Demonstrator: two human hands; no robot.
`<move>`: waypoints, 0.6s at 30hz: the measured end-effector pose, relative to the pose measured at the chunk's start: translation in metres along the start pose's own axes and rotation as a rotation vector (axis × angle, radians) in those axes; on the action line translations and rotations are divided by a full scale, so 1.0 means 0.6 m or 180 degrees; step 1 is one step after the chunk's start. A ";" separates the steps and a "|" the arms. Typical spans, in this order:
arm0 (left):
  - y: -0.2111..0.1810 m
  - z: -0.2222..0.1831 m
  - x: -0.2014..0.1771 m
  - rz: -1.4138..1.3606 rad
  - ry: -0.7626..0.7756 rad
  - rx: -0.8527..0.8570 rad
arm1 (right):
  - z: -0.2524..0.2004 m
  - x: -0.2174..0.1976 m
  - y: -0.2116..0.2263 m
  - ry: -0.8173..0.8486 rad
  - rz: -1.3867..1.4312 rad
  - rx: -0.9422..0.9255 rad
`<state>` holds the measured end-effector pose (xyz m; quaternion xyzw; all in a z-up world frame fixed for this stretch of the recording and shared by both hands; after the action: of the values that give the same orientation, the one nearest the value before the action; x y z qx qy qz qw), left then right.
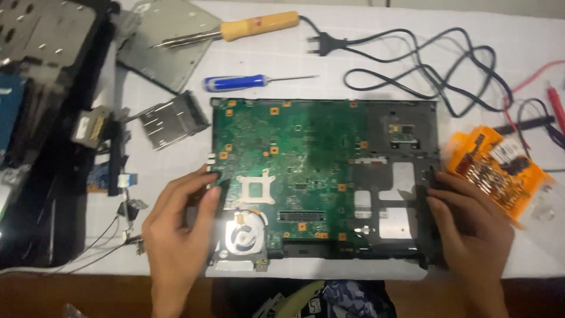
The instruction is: Cleaning the surface of a laptop motherboard using a screwdriver for scraping and a cloth for wiping.
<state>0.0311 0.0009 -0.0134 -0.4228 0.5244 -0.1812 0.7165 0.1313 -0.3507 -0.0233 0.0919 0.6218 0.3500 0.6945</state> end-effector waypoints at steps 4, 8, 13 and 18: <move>-0.001 -0.005 -0.010 -0.0114 -0.0061 0.0076 | -0.009 0.011 -0.014 -0.0068 0.0132 0.0180; 0.011 -0.014 -0.026 0.0022 -0.0188 0.0188 | -0.010 0.019 -0.017 -0.0203 -0.0046 0.0162; 0.045 -0.020 -0.030 0.0406 -0.0303 0.0621 | -0.018 0.013 -0.049 -0.0037 -0.0375 -0.0101; 0.047 -0.014 -0.022 0.0333 -0.0017 0.1045 | -0.037 0.026 -0.102 -0.0544 -0.0157 -0.0803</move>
<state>0.0135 0.0230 -0.0287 -0.2726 0.5072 -0.2257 0.7858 0.1330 -0.3935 -0.0749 0.0180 0.5136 0.3991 0.7593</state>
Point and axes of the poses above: each hand's wrist, its own z-axis towards the middle knuckle, its own x-axis out of the palm, y = z × x, the point moved 2 cm from there along z, towards the middle knuckle, and after that the axes turned 5 degrees about y, right-handed, at the moved point
